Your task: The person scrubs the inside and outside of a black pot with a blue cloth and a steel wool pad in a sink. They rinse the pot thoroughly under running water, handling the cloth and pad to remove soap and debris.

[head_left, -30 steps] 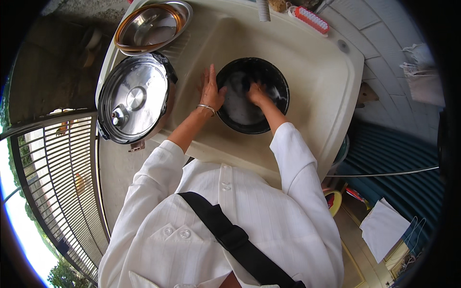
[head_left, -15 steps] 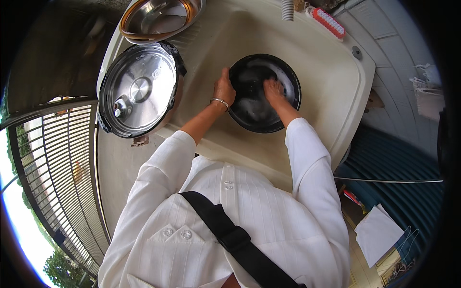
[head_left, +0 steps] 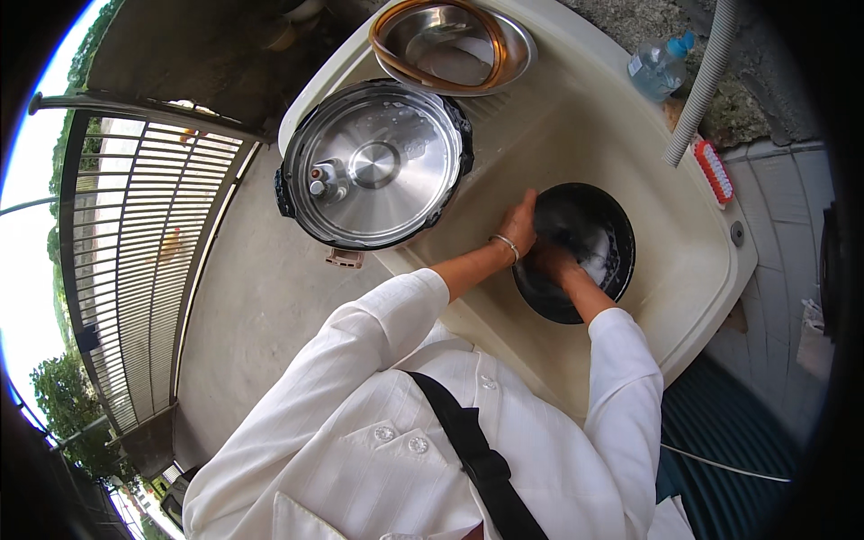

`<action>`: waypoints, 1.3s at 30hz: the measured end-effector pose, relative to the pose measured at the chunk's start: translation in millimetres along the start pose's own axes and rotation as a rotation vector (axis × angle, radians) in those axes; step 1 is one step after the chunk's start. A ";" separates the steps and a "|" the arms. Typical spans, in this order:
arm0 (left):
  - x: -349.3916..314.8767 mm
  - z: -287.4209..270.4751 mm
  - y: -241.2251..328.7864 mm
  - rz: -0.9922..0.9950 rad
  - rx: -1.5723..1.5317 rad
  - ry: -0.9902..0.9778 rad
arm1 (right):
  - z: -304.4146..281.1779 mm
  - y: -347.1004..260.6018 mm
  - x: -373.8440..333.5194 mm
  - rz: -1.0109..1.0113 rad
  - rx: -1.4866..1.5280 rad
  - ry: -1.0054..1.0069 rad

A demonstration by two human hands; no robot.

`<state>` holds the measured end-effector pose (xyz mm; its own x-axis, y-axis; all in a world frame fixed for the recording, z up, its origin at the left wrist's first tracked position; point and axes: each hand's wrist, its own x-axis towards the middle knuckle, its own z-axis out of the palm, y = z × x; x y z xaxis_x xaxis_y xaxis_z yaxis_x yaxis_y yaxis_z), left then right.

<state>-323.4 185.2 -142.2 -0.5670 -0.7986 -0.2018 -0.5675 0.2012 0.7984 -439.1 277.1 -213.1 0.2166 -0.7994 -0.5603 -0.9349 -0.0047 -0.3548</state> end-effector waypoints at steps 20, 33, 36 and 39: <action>-3.8 -1.7 5.3 -0.011 -0.116 0.055 | 20.4 11.9 47.6 -0.010 -0.164 0.252; -4.1 -0.6 9.7 -0.047 -0.135 0.091 | 2.4 12.6 -34.8 0.094 -0.129 -0.276; -3.9 2.8 5.7 0.013 -0.114 0.101 | 12.0 -11.6 1.9 -0.020 -0.015 -0.164; -4.4 0.5 8.1 -0.047 -0.080 0.053 | -3.9 -17.9 28.4 0.084 0.059 0.201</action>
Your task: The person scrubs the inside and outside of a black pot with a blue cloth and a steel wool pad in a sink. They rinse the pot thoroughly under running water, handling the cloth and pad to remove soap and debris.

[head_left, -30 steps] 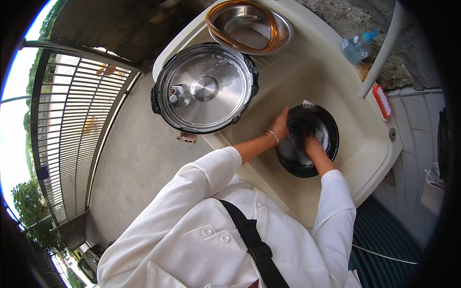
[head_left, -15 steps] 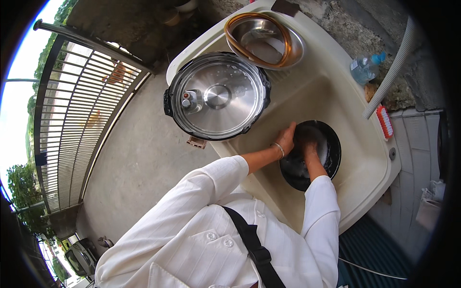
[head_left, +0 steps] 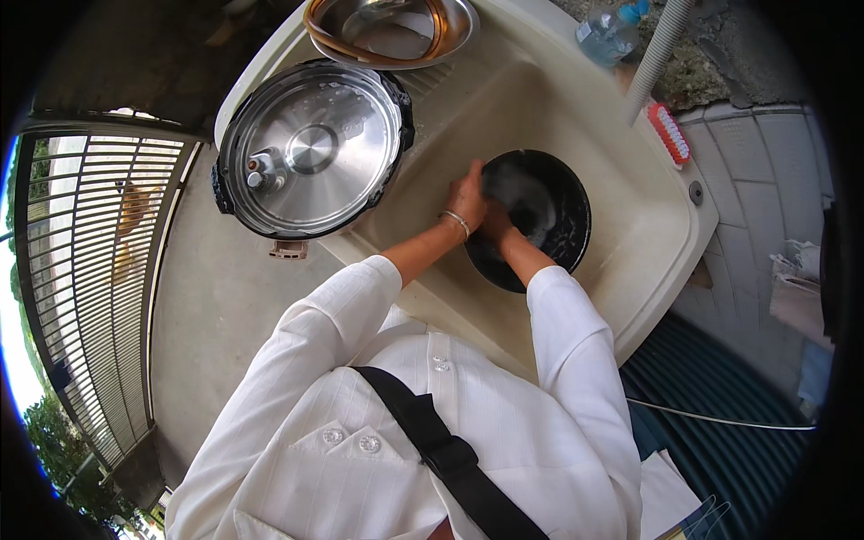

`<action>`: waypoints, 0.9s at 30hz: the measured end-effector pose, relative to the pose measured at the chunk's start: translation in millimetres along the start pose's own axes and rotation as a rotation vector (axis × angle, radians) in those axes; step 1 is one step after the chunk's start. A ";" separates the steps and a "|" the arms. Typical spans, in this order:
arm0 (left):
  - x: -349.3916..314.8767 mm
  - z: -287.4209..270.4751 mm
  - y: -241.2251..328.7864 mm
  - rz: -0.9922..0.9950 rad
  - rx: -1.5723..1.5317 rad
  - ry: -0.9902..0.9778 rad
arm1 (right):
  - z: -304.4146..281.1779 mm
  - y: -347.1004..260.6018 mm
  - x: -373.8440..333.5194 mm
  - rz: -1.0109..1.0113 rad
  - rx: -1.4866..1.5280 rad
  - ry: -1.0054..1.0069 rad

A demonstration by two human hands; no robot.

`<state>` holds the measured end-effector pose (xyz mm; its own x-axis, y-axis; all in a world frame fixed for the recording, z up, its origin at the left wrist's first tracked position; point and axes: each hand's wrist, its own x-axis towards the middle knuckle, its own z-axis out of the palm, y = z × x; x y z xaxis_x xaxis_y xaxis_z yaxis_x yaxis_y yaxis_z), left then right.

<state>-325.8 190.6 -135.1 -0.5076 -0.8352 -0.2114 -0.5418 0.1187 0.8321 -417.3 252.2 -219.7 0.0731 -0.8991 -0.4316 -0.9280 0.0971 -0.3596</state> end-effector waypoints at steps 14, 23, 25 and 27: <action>-0.7 6.5 -5.8 0.024 0.022 0.011 | -30.7 33.6 -58.4 0.309 -0.277 -0.352; -9.1 -8.1 12.3 0.484 0.540 0.097 | 38.0 66.3 -50.2 0.375 0.056 -0.162; -14.4 4.3 3.6 0.647 0.384 -0.067 | 44.7 68.6 -50.8 0.209 0.255 0.144; -30.8 15.8 6.0 0.530 0.207 -0.138 | -23.2 22.7 -63.8 0.284 0.957 0.286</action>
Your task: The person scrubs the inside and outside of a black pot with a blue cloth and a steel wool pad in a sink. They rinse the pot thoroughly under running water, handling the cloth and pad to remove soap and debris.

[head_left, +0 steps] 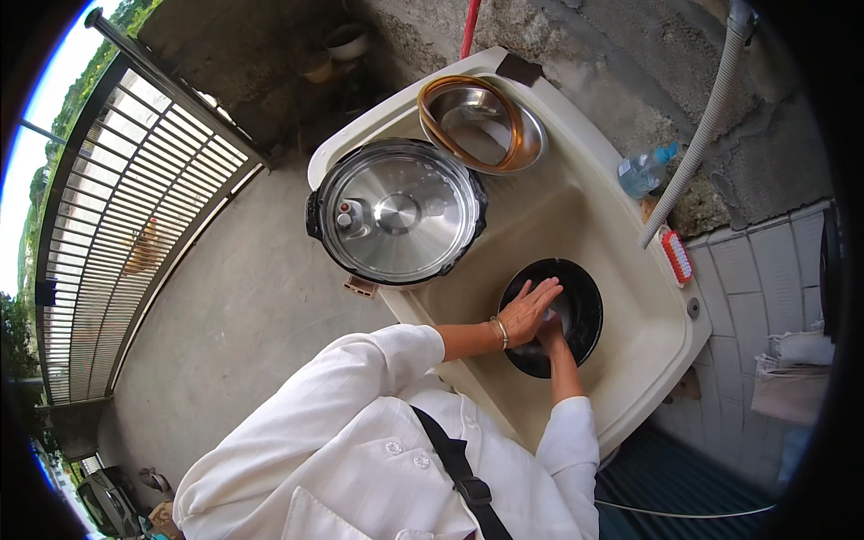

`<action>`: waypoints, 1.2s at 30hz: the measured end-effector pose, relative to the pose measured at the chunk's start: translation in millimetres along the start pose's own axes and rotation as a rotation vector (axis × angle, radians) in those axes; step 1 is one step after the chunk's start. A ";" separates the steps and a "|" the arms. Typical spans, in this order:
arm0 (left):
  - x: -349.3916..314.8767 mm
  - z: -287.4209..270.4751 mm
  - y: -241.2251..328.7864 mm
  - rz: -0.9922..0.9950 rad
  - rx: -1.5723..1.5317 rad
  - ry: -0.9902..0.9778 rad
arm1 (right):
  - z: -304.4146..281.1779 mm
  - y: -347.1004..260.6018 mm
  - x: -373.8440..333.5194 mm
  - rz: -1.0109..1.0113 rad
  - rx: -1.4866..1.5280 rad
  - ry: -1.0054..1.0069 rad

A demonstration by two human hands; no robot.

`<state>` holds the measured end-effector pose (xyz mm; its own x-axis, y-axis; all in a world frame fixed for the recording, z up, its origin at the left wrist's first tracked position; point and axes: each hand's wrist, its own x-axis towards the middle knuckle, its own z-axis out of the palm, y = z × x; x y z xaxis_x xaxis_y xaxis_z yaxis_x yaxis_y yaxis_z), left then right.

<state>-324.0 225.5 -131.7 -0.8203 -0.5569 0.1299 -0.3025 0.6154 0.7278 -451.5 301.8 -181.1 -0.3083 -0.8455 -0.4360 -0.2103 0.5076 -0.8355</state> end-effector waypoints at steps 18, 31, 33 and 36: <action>15.2 -30.6 -1.1 -0.620 -1.053 -0.031 | 24.3 54.8 36.1 0.006 -1.128 0.114; 14.3 1.1 2.6 -0.674 -1.567 0.070 | 0.9 -99.9 -44.4 -0.179 0.467 0.441; 12.6 7.9 -3.5 -0.625 -1.620 0.096 | 5.3 -88.6 -30.4 -0.254 0.222 0.598; 16.5 3.6 -7.4 -0.538 -1.241 0.164 | 2.1 -70.2 -14.9 -0.250 0.046 0.650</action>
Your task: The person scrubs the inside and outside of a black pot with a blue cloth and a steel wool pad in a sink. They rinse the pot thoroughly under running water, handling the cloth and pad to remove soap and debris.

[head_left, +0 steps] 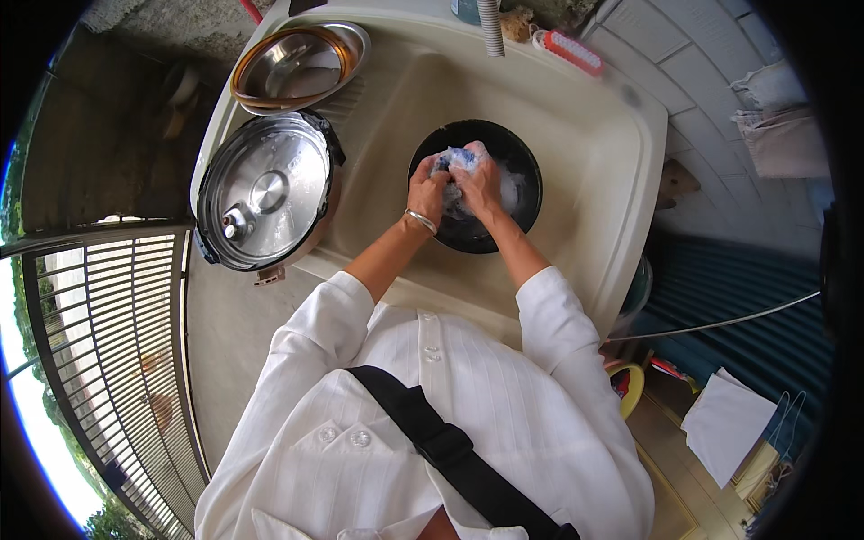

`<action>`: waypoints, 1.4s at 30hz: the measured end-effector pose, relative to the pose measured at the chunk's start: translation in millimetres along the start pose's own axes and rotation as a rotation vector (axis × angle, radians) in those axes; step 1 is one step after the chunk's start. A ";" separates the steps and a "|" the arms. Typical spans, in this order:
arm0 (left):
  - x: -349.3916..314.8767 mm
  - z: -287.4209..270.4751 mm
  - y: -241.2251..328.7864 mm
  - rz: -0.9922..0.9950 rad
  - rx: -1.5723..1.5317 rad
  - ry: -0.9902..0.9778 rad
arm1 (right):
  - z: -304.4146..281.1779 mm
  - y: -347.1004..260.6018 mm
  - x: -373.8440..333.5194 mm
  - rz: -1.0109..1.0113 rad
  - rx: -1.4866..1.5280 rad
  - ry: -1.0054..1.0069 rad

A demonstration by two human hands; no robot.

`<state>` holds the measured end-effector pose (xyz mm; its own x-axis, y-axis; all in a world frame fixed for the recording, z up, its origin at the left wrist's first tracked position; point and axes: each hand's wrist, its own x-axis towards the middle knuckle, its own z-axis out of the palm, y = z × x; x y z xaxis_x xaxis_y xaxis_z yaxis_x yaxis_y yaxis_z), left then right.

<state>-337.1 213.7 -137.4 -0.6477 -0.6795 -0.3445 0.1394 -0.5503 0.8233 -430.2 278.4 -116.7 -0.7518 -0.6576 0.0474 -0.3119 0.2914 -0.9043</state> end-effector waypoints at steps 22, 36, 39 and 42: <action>8.5 -32.1 9.5 0.372 1.034 0.050 | 59.4 97.6 32.7 0.428 -0.263 -0.226; 5.6 -20.9 15.4 0.269 0.993 0.167 | -9.3 115.5 21.9 0.036 -1.041 -0.650; 7.2 -20.6 12.2 0.275 1.038 0.163 | 27.7 155.5 38.3 -0.069 -1.060 -0.454; 4.9 -13.8 17.3 0.213 1.021 0.145 | 71.9 164.2 38.1 -0.108 -1.182 -0.474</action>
<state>-327.4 194.2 -131.1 -0.5788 -0.8028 -0.1433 -0.5012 0.2116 0.8391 -468.3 251.3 -293.9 -0.4868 -0.8277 -0.2790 -0.8662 0.4987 0.0321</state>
